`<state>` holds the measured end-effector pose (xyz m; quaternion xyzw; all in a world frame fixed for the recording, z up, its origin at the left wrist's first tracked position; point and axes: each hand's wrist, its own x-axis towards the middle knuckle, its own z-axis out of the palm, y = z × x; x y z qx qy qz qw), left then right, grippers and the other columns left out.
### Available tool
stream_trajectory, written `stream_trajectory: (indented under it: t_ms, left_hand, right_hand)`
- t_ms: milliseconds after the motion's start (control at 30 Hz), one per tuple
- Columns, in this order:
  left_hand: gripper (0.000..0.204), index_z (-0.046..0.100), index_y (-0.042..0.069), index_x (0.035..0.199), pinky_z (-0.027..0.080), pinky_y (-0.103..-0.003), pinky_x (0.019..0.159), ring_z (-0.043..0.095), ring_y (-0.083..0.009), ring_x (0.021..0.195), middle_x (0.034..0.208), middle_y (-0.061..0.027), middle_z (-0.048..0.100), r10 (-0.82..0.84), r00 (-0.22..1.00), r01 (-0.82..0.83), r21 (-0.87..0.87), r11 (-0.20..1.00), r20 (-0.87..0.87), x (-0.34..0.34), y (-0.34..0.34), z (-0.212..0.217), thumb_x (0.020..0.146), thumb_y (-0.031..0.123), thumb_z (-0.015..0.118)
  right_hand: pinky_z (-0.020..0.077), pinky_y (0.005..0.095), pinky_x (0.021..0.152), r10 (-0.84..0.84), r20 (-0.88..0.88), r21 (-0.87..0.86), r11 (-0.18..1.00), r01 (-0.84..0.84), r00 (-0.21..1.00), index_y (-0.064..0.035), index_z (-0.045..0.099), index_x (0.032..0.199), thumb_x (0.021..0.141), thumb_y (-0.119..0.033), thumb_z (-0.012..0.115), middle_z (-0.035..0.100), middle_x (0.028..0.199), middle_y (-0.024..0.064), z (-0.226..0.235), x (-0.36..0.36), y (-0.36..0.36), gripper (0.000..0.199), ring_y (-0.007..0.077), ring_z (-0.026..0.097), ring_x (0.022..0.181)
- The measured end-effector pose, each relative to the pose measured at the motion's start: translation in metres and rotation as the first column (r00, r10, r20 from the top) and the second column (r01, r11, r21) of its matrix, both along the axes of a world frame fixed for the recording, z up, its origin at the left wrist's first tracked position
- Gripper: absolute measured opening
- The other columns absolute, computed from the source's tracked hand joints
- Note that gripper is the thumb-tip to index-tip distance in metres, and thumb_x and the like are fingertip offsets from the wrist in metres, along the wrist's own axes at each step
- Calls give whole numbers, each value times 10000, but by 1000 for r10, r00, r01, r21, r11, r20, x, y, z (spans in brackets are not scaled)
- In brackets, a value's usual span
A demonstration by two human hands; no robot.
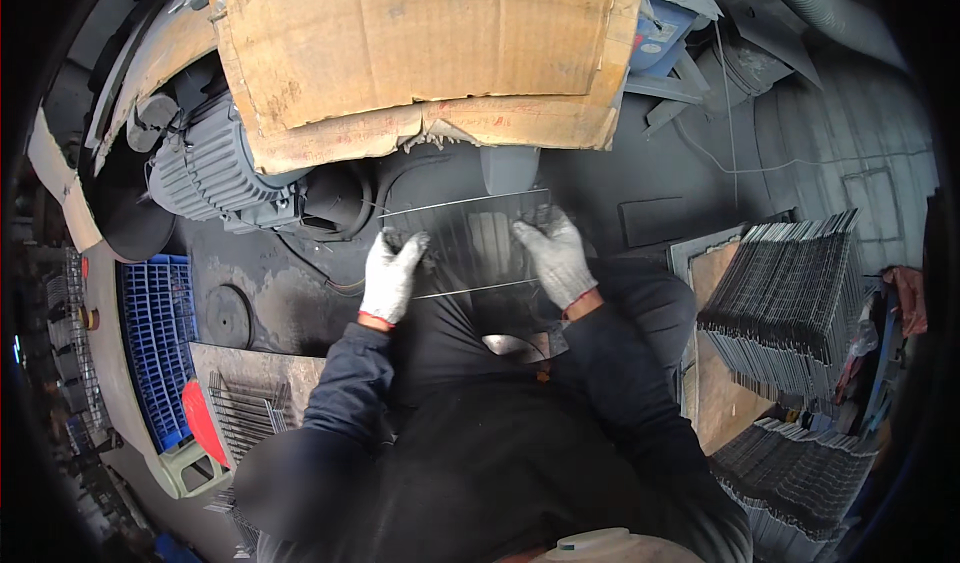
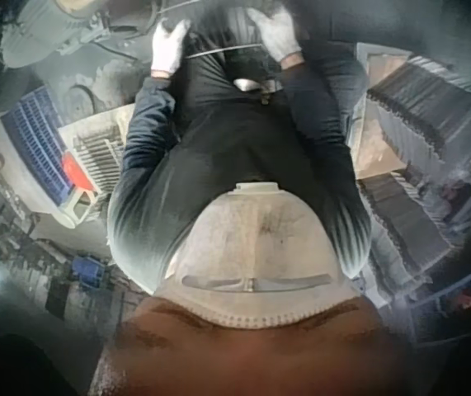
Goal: The recorder is picking up metal wire grates one by one, inspecting them, and stacking them into a larger pile.
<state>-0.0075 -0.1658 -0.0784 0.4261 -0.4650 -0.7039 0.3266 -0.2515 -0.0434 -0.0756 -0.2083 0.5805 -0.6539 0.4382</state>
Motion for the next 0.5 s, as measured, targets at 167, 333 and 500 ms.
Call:
stream_trajectory:
  t_ms: [167, 333, 500]
  left_hand:
    - [251, 667, 12, 1067, 558, -317, 757, 678, -141, 810, 923, -64, 741, -124, 965, 173, -208, 963, 229, -46, 7, 44, 999, 219, 792]
    - [233, 665, 24, 1089, 535, -300, 781, 653, -133, 848, 922, -35, 721, -181, 975, 202, -170, 965, 129, -80, 26, -11, 1019, 226, 759]
    - [266, 621, 28, 1104, 570, -295, 636, 640, -123, 679, 865, -46, 688, -38, 988, 20, 113, 993, 153, -12, 3, 28, 1006, 228, 768]
  right_hand:
    - [575, 299, 872, -48, -106, 89, 994, 58, 993, -22, 687, 1218, 1017, -4, 693, 741, 1106, 42, 33, -34, 35, 202, 130, 682, 962]
    - [561, 285, 767, -128, -43, 155, 979, 133, 991, -29, 690, 1162, 1034, -65, 692, 724, 1006, 26, 42, -67, 57, 134, 133, 677, 858]
    - [555, 340, 766, 141, -142, 236, 966, -105, 980, 21, 769, 1110, 1016, -178, 750, 791, 984, 74, 7, -21, 11, 220, 151, 691, 827]
